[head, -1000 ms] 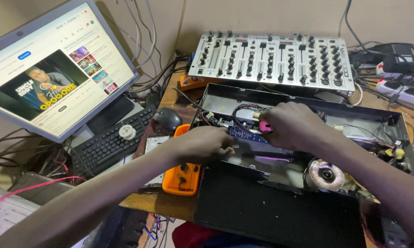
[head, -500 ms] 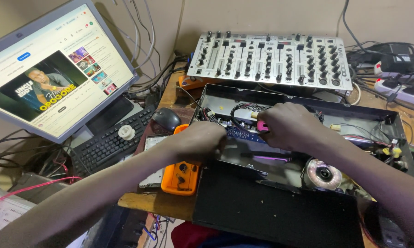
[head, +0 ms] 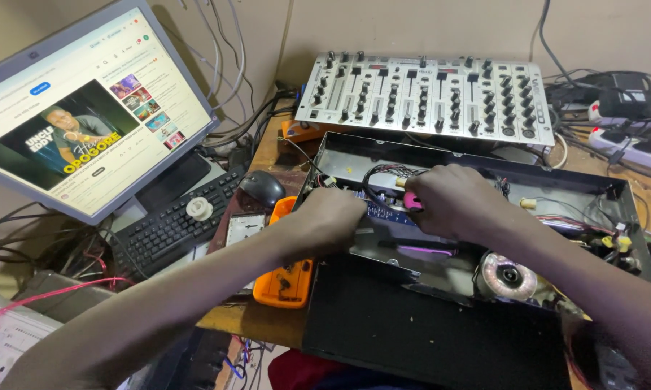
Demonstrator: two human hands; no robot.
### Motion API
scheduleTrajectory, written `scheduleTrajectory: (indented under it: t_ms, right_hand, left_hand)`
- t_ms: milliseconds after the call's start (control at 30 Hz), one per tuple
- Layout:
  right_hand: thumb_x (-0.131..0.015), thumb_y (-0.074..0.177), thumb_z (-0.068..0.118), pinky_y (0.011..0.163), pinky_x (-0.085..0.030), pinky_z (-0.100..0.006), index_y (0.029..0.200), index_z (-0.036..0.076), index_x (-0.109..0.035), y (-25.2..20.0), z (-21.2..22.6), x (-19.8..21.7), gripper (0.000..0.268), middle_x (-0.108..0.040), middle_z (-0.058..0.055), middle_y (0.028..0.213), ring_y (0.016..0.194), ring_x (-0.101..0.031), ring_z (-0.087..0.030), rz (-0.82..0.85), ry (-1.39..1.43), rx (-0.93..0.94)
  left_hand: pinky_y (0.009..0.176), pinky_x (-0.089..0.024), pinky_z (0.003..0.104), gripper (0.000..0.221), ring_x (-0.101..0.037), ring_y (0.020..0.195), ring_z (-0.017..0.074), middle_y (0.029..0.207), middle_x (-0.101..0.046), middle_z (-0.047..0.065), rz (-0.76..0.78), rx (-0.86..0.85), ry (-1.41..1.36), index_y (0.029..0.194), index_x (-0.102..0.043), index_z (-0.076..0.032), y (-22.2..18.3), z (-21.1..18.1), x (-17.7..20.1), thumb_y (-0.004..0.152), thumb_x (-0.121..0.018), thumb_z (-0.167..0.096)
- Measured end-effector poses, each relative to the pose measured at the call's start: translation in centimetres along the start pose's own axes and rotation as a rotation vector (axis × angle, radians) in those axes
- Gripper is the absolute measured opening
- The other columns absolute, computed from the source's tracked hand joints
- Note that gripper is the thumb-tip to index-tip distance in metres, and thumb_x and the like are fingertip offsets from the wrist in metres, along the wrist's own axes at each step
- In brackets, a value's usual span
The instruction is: The person uses a screwdriver to remove screws from an internal circuit board and the rear panel of an audio mixer. The person handles the screws, the internal board, and the mixer housing while using the tool.
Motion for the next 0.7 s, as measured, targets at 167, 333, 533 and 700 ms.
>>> scheduleTrajectory:
  t_ms: [167,333,533,700]
  right_hand:
    - [-0.081,0.084,0.026,0.071,-0.065,-0.052,0.089,0.003,-0.083,-0.3,-0.1,-0.4,0.023,-0.079,-0.016,0.068,0.079,-0.08,-0.046,-0.006,0.026,-0.017]
    - [-0.082,0.083,0.027,0.071,-0.064,-0.058,0.093,0.004,-0.084,0.1,-0.6,-1.6,0.026,-0.08,-0.022,0.08,0.087,-0.079,-0.049,-0.039,0.038,0.001]
    - [-0.079,0.085,0.026,0.075,-0.063,-0.06,0.098,0.003,-0.083,0.4,-1.0,-1.7,0.027,-0.08,-0.026,0.087,0.092,-0.077,-0.052,-0.045,0.047,-0.013]
    - [-0.079,0.086,0.025,0.076,-0.065,-0.056,0.1,0.005,-0.085,-0.1,-0.4,-0.3,0.026,-0.082,-0.022,0.088,0.091,-0.079,-0.05,-0.056,0.043,-0.045]
  left_hand:
    - [0.083,-0.063,0.063,0.022,-0.076,0.097,0.0529,0.096,-0.081,0.025,0.066,-0.141,0.005,0.108,-0.081,-0.003,-0.5,0.8,0.9,0.092,-0.077,-0.017]
    - [0.105,-0.058,0.055,0.028,-0.072,0.118,0.0473,0.119,-0.079,0.025,0.267,-0.042,-0.324,0.125,-0.076,-0.002,-6.1,-4.5,6.2,0.101,-0.073,-0.015]
    - [0.103,-0.056,0.062,0.042,-0.069,0.124,0.0496,0.126,-0.077,0.027,0.396,-0.009,-0.243,0.135,-0.074,-0.006,-4.1,-3.5,4.8,0.108,-0.06,-0.035]
    - [0.093,-0.061,0.063,0.062,-0.076,0.112,0.0431,0.108,-0.081,0.017,0.2,0.058,-0.034,0.12,-0.081,-0.012,1.6,-1.9,-0.1,0.091,-0.069,-0.065]
Point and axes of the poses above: each hand's wrist, its own y-axis towards the middle knuckle, its own x-axis out of the back of the hand, z = x × y, the point moved 5 cm from there along y, towards the middle knuckle
